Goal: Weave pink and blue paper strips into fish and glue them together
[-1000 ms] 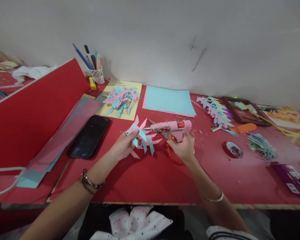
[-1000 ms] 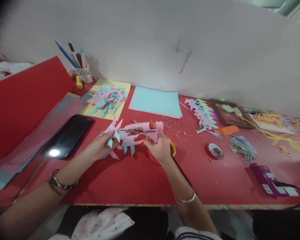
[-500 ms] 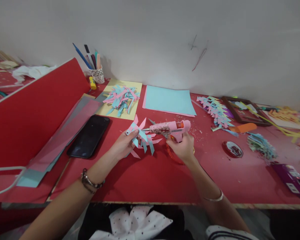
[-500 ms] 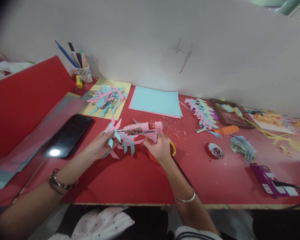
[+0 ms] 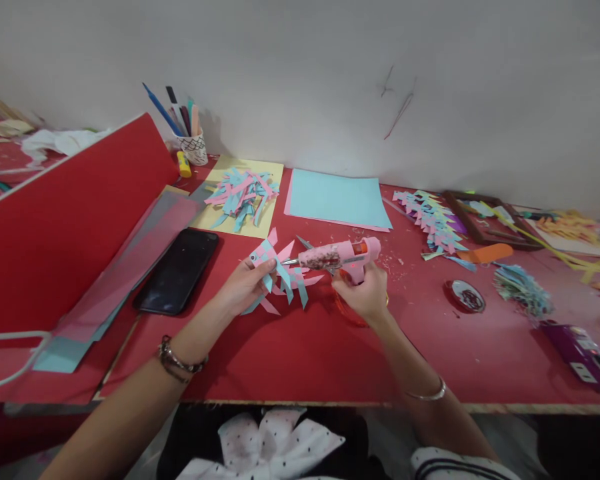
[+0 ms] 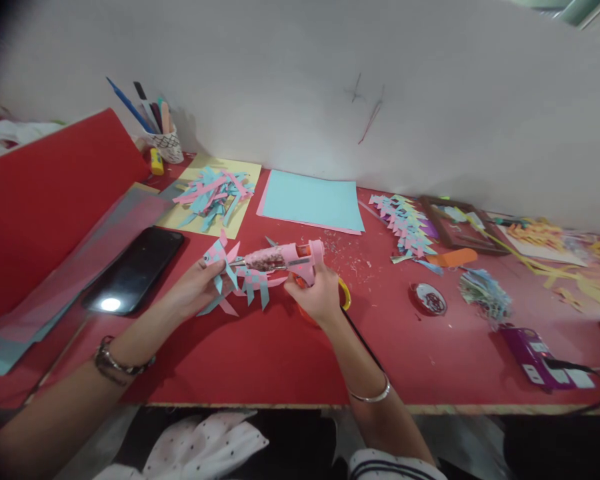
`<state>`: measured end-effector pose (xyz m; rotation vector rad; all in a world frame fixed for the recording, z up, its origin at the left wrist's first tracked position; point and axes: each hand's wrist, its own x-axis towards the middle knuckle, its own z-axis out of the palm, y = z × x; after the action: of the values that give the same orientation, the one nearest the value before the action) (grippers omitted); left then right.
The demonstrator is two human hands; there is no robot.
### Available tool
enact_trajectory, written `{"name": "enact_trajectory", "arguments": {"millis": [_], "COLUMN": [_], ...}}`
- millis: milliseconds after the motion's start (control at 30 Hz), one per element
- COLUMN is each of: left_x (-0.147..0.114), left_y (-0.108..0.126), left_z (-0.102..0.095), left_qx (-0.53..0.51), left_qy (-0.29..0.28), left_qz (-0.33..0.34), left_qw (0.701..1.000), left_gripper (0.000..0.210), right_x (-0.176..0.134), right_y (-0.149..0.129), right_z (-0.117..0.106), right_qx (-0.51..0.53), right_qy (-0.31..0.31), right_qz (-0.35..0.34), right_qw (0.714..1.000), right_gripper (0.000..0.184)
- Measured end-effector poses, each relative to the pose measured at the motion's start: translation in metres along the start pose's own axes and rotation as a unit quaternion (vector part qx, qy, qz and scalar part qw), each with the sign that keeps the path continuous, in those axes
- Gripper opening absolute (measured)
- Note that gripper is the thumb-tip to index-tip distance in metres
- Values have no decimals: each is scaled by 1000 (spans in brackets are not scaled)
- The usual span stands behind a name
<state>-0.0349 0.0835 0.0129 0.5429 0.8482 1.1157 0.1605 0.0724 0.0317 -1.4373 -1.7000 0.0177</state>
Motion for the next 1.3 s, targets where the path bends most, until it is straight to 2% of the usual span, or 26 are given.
{"name": "enact_trajectory", "arguments": {"millis": [267, 700, 1000, 1300], "left_x": [-2, 0, -1, -1], "left_y": [4, 11, 10, 13], "left_z": [-2, -6, -4, -3], "left_qx": [29, 52, 25, 50], "left_qy": [-15, -16, -34, -50], "left_qz": [16, 2, 2, 5], "left_qw": [999, 999, 999, 998], "left_gripper": [27, 21, 25, 24], "right_x": [0, 0, -1, 0], "right_y": [1, -2, 0, -2], "right_z": [-1, -3, -2, -3], "right_qx": [-1, 6, -2, 7], "right_qy": [-22, -35, -35, -36], "right_qz": [19, 26, 25, 30], "right_qw": [1000, 999, 999, 999], "right_gripper": [17, 21, 22, 22]}}
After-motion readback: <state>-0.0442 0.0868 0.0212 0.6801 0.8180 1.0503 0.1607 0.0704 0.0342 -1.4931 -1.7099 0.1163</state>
